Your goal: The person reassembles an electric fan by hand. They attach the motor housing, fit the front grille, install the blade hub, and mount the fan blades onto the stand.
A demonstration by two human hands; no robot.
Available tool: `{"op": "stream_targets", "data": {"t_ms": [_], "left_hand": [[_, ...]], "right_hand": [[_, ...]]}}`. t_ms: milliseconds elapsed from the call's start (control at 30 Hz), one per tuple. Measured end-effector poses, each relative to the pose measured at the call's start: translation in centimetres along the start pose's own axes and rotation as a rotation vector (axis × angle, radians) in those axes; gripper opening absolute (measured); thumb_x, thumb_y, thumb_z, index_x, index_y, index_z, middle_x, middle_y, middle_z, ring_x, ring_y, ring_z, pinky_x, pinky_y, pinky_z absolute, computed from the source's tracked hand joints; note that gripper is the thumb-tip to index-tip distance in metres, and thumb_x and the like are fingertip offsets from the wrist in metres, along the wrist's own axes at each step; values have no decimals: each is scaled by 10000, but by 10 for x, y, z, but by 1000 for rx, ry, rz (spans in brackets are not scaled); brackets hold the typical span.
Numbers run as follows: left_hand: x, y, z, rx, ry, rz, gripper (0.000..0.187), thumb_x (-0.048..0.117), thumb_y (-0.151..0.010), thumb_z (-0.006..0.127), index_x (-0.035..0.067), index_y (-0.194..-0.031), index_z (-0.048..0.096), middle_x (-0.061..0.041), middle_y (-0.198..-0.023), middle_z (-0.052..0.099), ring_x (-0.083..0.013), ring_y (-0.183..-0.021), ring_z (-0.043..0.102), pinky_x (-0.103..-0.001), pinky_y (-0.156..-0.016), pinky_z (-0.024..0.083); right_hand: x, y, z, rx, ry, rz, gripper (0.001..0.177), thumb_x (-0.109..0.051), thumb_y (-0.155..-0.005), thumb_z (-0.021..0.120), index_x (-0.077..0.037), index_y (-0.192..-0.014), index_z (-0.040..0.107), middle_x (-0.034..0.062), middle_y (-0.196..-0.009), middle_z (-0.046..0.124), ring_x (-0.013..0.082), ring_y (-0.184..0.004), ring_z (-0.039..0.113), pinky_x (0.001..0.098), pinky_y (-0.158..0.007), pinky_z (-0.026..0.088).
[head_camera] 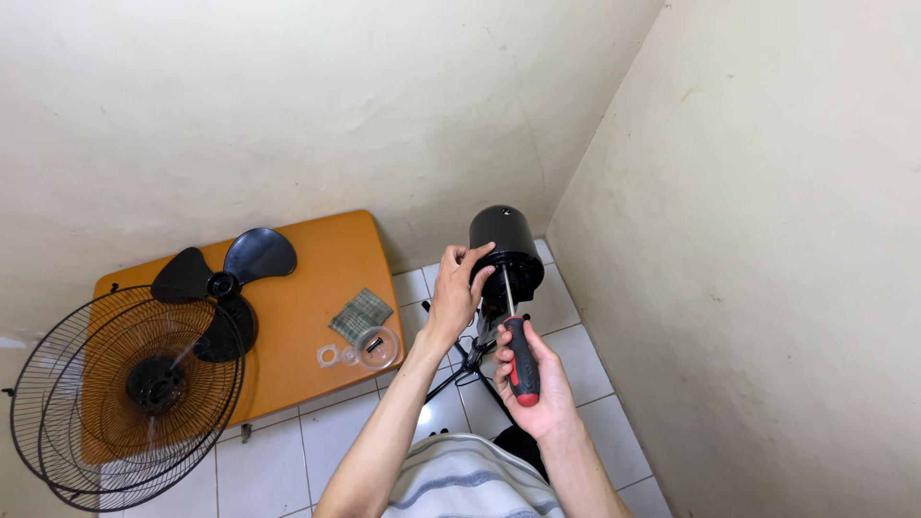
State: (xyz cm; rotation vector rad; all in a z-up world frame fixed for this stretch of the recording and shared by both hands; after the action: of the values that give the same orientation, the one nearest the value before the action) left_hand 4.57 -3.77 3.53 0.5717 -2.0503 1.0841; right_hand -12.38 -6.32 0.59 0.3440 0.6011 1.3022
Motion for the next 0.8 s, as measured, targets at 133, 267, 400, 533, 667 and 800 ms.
{"op": "stream_targets", "data": {"t_ms": [133,267,400,533,667,800], "left_hand": [[-2,0,0,-4,5,-9,390,135,-946,730,140,-1328,651,-162,-1078,554,-316,-956,592,-406,-859,520],[-3,-2,-2,-19,14,-12,392,136,-943,733,142,-1327,653,-159,-1079,556,-310,-954,594,-402,-854,519],[-3,-1,-1,-31,17,-14,384,141,-948,731,141,-1325,655,-157,-1073,557,-309,-952,596,-402,-853,522],[-3,-2,-1,-24,1,-3,380,146,-952,730,134,-1324,655,-160,-1078,555,-316,-962,593,-407,-861,518],[-5,0,-1,-10,-12,2,389,145,-951,727,127,-1331,648,-172,-1094,543,-324,-965,585,-410,-864,514],[-6,0,0,-15,0,-19,386,148,-957,723,137,-1335,648,-166,-1091,546,-319,-969,589,-406,-863,518]], "right_hand": [[5,6,11,-82,20,70,381,-348,-1011,548,-35,-1220,607,-6,-898,615,88,-684,590,218,-567,529],[7,7,22,-195,22,89,340,-313,-1001,560,-17,-1158,617,37,-874,602,100,-652,567,210,-501,505],[6,3,13,-130,-23,44,333,-345,-1009,596,-14,-981,569,66,-859,593,108,-646,560,195,-457,483],[5,-2,8,-84,-48,17,307,-308,-1033,600,-5,-996,566,46,-856,586,95,-663,566,196,-511,508],[0,-2,3,-16,-105,-12,362,-318,-1019,560,22,-1135,603,24,-875,613,91,-694,590,212,-591,535],[6,-2,11,-101,-93,72,378,-317,-1018,547,1,-1211,615,-1,-857,611,102,-698,585,230,-612,539]]}}
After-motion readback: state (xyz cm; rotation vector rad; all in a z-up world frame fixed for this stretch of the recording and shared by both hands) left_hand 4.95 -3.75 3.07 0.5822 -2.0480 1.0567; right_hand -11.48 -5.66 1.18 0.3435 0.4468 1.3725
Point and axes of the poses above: each hand's wrist, its own y-axis away from the middle knuckle, its own z-axis out of the palm, x = y × z, the point moved 7 cm from there along -y, towards the middle knuckle
